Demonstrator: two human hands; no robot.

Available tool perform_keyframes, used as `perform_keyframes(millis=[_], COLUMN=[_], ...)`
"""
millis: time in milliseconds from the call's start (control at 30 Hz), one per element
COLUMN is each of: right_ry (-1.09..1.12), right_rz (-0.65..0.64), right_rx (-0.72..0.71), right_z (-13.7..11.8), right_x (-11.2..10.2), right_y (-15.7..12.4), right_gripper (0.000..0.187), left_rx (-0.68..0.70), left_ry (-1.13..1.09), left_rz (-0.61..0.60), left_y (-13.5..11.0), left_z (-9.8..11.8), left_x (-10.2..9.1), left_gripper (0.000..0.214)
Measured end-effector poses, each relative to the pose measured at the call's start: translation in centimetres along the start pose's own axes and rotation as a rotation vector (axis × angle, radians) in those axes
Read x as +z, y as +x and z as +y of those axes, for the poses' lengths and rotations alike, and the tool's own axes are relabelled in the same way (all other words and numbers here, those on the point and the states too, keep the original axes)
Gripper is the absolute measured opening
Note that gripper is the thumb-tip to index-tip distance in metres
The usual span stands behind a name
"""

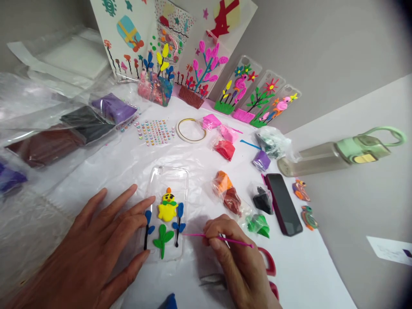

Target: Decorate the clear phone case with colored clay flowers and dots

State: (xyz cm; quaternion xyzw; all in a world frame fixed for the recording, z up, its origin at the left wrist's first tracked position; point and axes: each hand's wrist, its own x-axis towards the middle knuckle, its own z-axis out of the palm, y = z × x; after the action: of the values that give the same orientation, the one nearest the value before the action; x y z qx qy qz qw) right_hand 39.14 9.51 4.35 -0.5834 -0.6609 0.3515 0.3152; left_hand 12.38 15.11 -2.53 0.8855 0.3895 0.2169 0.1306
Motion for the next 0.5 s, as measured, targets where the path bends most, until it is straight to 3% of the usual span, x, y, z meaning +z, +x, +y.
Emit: perform_keyframes(millis=[333, 500], right_ry=[-0.076, -0.072], right_rz=[-0.101, -0.07], right_rx=[-0.025, -0.03], right_z=[0.18, 0.21], right_x=[0.28, 0.18], right_y=[0.29, 0.47], right_gripper=[0.017, 0.018], left_rx=[0.035, -0.001], left_ry=[0.028, -0.006], left_rz=[-0.019, -0.014], left_y=[0.07, 0.06], left_z=[-0.02, 0.11], left_x=[0.07, -0.02], left_gripper=[0.025, 0.023])
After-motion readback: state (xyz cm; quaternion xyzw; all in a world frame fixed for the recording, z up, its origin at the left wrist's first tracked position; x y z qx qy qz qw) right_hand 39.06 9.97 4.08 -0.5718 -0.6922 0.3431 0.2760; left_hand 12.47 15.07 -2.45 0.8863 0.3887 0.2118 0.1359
